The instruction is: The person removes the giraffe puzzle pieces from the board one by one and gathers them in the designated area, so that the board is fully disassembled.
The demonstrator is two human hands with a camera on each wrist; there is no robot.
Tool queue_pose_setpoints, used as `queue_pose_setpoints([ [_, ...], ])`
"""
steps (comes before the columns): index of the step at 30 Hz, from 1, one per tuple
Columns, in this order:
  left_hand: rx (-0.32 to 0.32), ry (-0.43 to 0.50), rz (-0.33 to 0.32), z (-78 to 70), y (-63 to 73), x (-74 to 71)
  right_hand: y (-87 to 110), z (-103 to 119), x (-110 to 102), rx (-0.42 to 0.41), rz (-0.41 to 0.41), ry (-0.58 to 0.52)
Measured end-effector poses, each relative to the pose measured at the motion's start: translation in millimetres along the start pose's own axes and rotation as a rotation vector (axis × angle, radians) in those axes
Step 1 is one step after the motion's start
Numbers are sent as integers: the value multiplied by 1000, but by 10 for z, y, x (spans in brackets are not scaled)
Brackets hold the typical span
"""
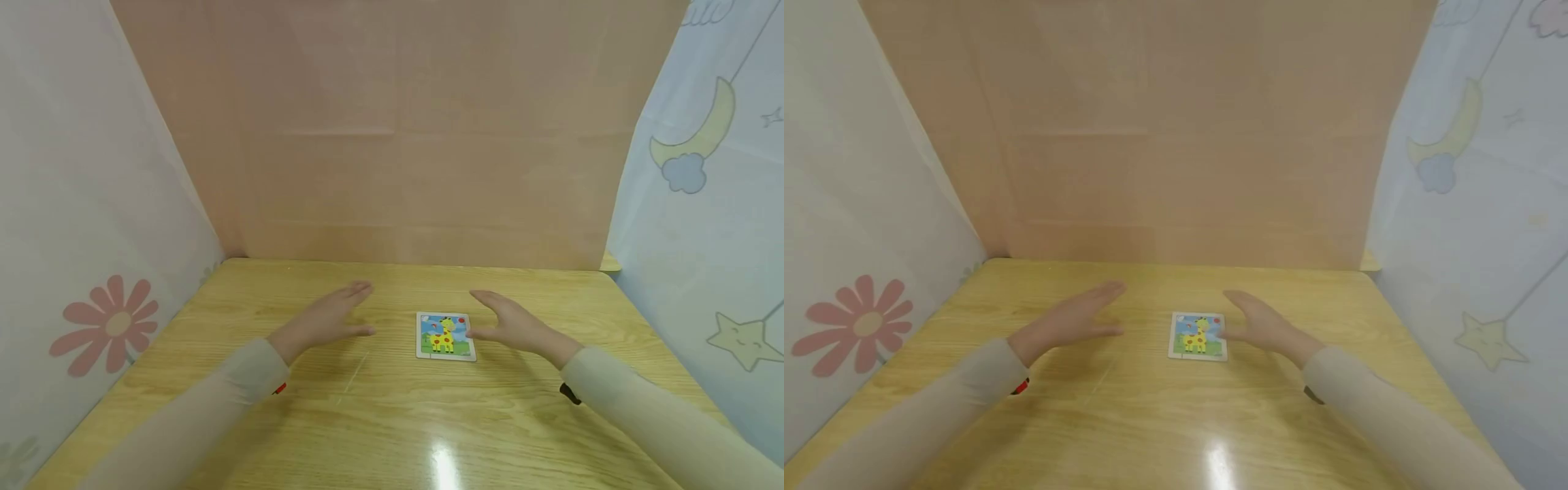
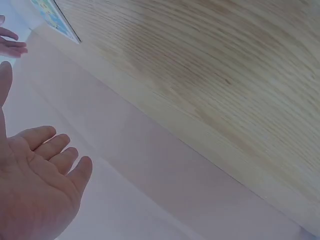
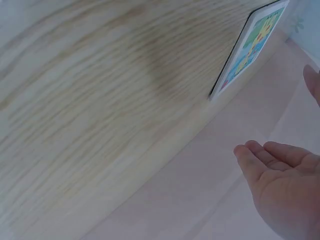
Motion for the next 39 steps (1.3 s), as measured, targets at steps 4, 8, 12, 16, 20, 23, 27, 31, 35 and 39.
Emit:
queue_pose_setpoints([
  [4, -17, 27, 27, -44, -49, 55, -32, 10, 51, 9, 4, -55],
  [8, -42, 76, 45, -87, -106, 121, -71, -3, 104, 26, 14, -111],
  [12, -71, 127, 43, -129, -189, 195, -121, -28, 164, 50, 9, -176],
  [16, -98, 177, 42, -190, -287, 294, -164, -42, 257, 94, 25, -237],
  [20, -119, 226, 59, -265, -370, 405, -193, -42, 360, 139, 63, -262],
  [23, -133, 250, 71, -314, -434, 484, -214, -55, 410, 166, 82, -247],
  [27, -142, 274, 75, -375, -515, 574, -243, -89, 469, 212, 98, -225],
  [31, -160, 314, 79, -414, -595, 668, -255, -150, 554, 286, 129, -226],
  [35, -183, 309, 75, -422, -698, 746, -266, -168, 582, 309, 142, -205],
  [39, -188, 292, 96, -457, -790, 806, -256, -152, 577, 297, 140, -183],
])
Point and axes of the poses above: each hand's wrist, its own y-axis away from the middle knuckle, its own x-axis out of the palm, z = x × y, the point moved 8 cm from there along -y, towards the middle knuckle, and after that the axes turned 6 degrees about -z, right-handed, at the moved point
